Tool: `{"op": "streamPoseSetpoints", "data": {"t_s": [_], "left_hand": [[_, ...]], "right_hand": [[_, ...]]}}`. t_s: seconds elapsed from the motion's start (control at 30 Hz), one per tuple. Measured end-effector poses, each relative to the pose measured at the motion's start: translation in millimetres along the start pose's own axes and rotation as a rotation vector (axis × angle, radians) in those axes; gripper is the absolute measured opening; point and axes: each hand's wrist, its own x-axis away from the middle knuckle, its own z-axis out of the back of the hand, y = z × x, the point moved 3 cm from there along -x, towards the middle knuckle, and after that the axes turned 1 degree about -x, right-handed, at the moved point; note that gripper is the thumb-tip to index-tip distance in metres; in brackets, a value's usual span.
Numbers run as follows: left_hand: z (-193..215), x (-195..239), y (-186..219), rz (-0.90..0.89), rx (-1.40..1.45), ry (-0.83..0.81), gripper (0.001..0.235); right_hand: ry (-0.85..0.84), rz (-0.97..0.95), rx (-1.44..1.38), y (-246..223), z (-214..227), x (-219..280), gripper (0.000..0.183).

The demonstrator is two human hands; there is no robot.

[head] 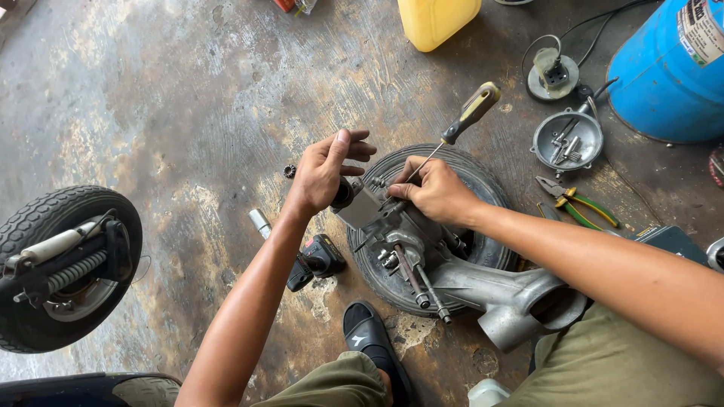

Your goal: The person sits on the workshop floor working on a scooter engine and transmission assembly resting on a tire. They reposition the metal casing, scrape at its surface with a yellow utility knife, and use a screwdriver to work on fasteners and components on the assembly.

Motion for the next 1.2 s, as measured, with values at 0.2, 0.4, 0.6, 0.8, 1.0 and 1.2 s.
{"op": "streamPoseSetpoints", "data": {"t_s": [0.2,0.4,0.6,0.8,1.0,1.2], "left_hand": [[0.5,-0.9,-0.5,-0.008,-0.007,0.008,0.051],[0.1,-0.8,0.3,-0.024,0.004,0.005,0.051],[1.4,-2.7,-5.4,-0.021,0.008,0.007,0.05],[-1.1,-1.0,3.2,-0.024,-0.001,0.011,0.049],[1.6,-4.5,-4.0,-0.015,0.004,0.023,0.05],[2.4,1.1,-3.4,0.0,-0.028,0.039,0.048]], "right_hand": [[-0.018,-0.02,0.009,1.6,-0.6,-3.5,0.013],[0.027,0.044,-0.044,-4.1,6.4,7.9,0.012],[0.076,0.152,0.006,-21.2,2.1,21.4,0.012],[0.077,0.145,-0.041,-9.4,4.8,16.7,0.013],[0.105,0.219,0.057,-11.1,-0.8,17.7,0.011],[0.161,0.298,0.111,-17.2,-5.7,22.5,0.01]]}}
